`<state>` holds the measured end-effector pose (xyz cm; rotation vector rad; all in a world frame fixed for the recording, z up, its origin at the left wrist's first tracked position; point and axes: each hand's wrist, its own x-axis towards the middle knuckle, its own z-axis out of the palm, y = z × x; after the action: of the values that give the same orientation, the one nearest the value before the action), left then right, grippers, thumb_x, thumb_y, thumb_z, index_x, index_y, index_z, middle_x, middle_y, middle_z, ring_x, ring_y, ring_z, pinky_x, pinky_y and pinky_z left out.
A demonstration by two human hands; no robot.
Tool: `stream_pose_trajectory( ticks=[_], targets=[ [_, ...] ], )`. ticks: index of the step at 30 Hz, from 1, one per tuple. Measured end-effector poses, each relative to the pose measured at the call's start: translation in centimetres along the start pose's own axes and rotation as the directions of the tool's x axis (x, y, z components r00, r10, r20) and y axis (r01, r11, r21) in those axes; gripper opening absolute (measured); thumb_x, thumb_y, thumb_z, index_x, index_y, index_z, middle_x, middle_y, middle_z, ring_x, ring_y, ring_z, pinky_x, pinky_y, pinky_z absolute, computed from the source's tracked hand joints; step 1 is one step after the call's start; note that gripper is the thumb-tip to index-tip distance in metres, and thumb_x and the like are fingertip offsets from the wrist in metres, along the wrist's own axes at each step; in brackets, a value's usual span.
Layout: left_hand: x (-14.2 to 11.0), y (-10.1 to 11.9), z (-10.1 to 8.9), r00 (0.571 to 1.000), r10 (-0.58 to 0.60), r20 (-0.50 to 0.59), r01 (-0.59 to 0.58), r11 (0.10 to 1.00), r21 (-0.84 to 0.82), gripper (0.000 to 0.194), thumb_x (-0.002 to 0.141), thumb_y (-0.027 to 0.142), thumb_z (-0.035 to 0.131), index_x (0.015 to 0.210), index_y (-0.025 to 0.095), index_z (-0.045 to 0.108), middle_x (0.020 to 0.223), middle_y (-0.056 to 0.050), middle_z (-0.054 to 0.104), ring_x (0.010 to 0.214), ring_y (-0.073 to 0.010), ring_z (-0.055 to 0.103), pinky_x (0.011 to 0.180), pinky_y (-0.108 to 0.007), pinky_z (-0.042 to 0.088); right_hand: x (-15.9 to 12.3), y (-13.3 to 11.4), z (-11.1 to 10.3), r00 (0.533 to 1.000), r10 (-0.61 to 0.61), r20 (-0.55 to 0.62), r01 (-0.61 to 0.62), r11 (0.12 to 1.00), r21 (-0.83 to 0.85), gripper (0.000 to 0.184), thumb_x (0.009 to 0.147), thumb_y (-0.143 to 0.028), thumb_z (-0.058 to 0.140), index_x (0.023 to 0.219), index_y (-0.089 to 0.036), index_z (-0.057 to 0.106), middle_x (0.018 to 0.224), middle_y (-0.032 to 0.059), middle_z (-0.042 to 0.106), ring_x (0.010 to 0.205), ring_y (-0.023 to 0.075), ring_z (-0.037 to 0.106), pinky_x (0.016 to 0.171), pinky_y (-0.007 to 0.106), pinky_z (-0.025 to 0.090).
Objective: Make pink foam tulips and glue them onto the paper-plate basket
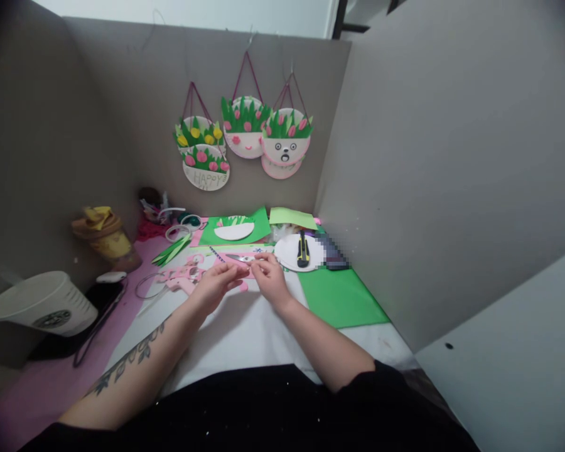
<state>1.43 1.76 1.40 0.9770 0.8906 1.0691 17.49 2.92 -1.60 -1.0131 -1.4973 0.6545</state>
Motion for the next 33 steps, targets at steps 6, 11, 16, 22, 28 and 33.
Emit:
stream_pose_trajectory(
  ticks=[6, 11, 16, 22, 28, 33],
  targets=[
    [0.0, -0.1, 0.0, 0.999, 0.037, 0.026, -0.04, 0.993, 0.114, 0.034, 0.066, 0.045, 0.075, 0.079, 0.015, 0.063, 0.098, -0.01, 0.07, 0.099, -0.0218, 0.061, 0.082, -0.032, 0.044, 0.1, -0.3, -0.1, 0.999, 0.03, 0.012, -0.031, 0.999, 0.038, 0.013, 0.079, -0.029, 0.06, 0.081, -0.022, 0.071, 0.095, 0.0085, 0.057, 0.099, 0.0232, 0.055, 0.065, 0.029, 0.051],
    [-0.1, 0.0, -0.1, 0.997, 0.03, 0.068, -0.035, 0.997, 0.073, 0.034, 0.066, 0.046, 0.075, 0.077, 0.016, 0.061, 0.097, -0.009, 0.07, 0.105, -0.0245, 0.06, 0.082, -0.032, 0.043, 0.1, -0.5, 0.0, 1.0, -0.004, 0.031, 0.004, 1.0, 0.018, 0.011, 0.079, -0.027, 0.06, 0.082, -0.021, 0.069, 0.095, 0.0076, 0.056, 0.09, 0.0207, 0.057, 0.062, 0.028, 0.049],
    [0.0, -0.1, -0.2, 0.992, 0.014, 0.128, -0.029, 0.993, 0.112, 0.03, 0.07, 0.043, 0.072, 0.078, 0.016, 0.062, 0.1, -0.009, 0.069, 0.104, -0.0235, 0.06, 0.081, -0.031, 0.044, 0.0, -0.5, -0.2, 0.999, -0.029, 0.022, 0.03, 1.0, -0.008, 0.023, 0.073, -0.018, 0.06, 0.096, -0.022, 0.062, 0.099, 0.005, 0.056, 0.082, 0.0171, 0.057, 0.064, 0.028, 0.049],
    [0.8, -1.1, -0.3, 0.986, 0.156, 0.058, -0.166, 0.91, 0.379, 0.026, 0.071, 0.041, 0.068, 0.079, 0.015, 0.066, 0.076, -0.003, 0.067, 0.073, -0.0154, 0.058, 0.067, -0.026, 0.043, -0.4, -1.0, 0.0, 0.987, -0.159, 0.034, 0.161, 0.984, -0.08, 0.009, 0.077, -0.02, 0.06, 0.085, -0.022, 0.064, 0.097, 0.0061, 0.056, 0.096, 0.0201, 0.055, 0.071, 0.03, 0.048],
    [1.2, -1.8, -0.7, 0.978, 0.194, 0.077, -0.207, 0.863, 0.46, 0.027, 0.072, 0.039, 0.063, 0.081, 0.014, 0.069, 0.068, -0.001, 0.065, 0.062, -0.0128, 0.053, 0.062, -0.025, 0.041, -0.7, -0.9, 0.4, 0.967, -0.251, 0.039, 0.254, 0.956, -0.144, 0.004, 0.079, -0.019, 0.061, 0.078, -0.022, 0.064, 0.09, 0.0051, 0.056, 0.092, 0.0197, 0.055, 0.077, 0.034, 0.046],
    [0.9, -1.4, -0.5, 0.975, 0.218, 0.039, -0.205, 0.819, 0.537, 0.028, 0.073, 0.042, 0.062, 0.076, 0.015, 0.069, 0.065, -0.001, 0.064, 0.06, -0.0142, 0.053, 0.059, -0.025, 0.04, -0.8, -0.9, 0.6, 0.979, -0.196, 0.055, 0.201, 0.973, -0.116, 0.008, 0.08, -0.018, 0.055, 0.073, -0.021, 0.057, 0.084, 0.0041, 0.056, 0.089, 0.0196, 0.055, 0.072, 0.031, 0.045]
  ],
)
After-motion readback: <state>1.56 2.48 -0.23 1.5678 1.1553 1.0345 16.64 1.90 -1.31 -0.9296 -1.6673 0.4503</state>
